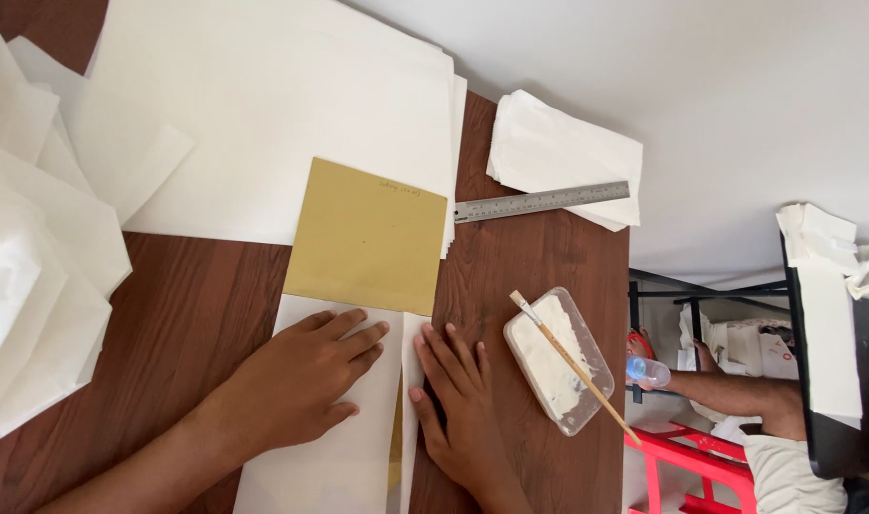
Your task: Manually assembling paper bags by folding paper sheets around a template and applying glue with a brush.
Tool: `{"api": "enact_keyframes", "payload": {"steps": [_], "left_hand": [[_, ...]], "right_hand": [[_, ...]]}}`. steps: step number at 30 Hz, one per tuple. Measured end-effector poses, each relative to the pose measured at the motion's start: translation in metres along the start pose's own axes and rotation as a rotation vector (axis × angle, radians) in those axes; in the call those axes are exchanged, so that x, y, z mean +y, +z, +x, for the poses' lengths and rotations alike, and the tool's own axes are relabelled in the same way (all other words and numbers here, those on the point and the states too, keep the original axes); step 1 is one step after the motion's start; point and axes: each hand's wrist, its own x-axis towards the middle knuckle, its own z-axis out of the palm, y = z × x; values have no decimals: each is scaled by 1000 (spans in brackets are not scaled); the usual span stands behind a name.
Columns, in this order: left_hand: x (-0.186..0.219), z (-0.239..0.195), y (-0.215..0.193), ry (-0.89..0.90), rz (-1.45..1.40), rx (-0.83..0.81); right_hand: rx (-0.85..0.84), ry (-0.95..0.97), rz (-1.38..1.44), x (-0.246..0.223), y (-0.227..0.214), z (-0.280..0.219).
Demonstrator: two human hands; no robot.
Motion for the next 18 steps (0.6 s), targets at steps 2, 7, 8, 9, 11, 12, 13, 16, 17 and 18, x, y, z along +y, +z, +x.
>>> {"api": "enact_keyframes", "payload": {"steps": [2, 7, 8, 9, 11, 12, 13, 16, 17, 18], "left_hand": [[0, 0, 1, 16, 24, 0], [0, 2, -3, 8, -10, -12], [1, 1, -2, 6, -5, -15], [2, 0, -3, 7, -16, -24], [3, 0, -6, 13, 34, 15], [4, 0, -5, 15, 28, 11], [2, 1, -6, 20, 26, -4], [1, 0, -5, 8, 16, -14], [2, 0, -3, -7, 2, -5], [2, 0, -4, -2, -1, -11]], "right_hand": [[-81, -22, -92, 2, 6, 0], [-106, -33, -200, 2, 9, 3], [-114, -26, -197, 1, 9, 3], [-123, -16, -191, 1, 10, 2], [-94, -22, -230, 3, 11, 3], [-97, -17, -228, 2, 11, 1], [-90, -23, -244, 2, 12, 2], [-78, -26, -260, 1, 12, 5], [-79, -21, -266, 0, 11, 4], [-78, -13, -263, -1, 11, 4]]}}
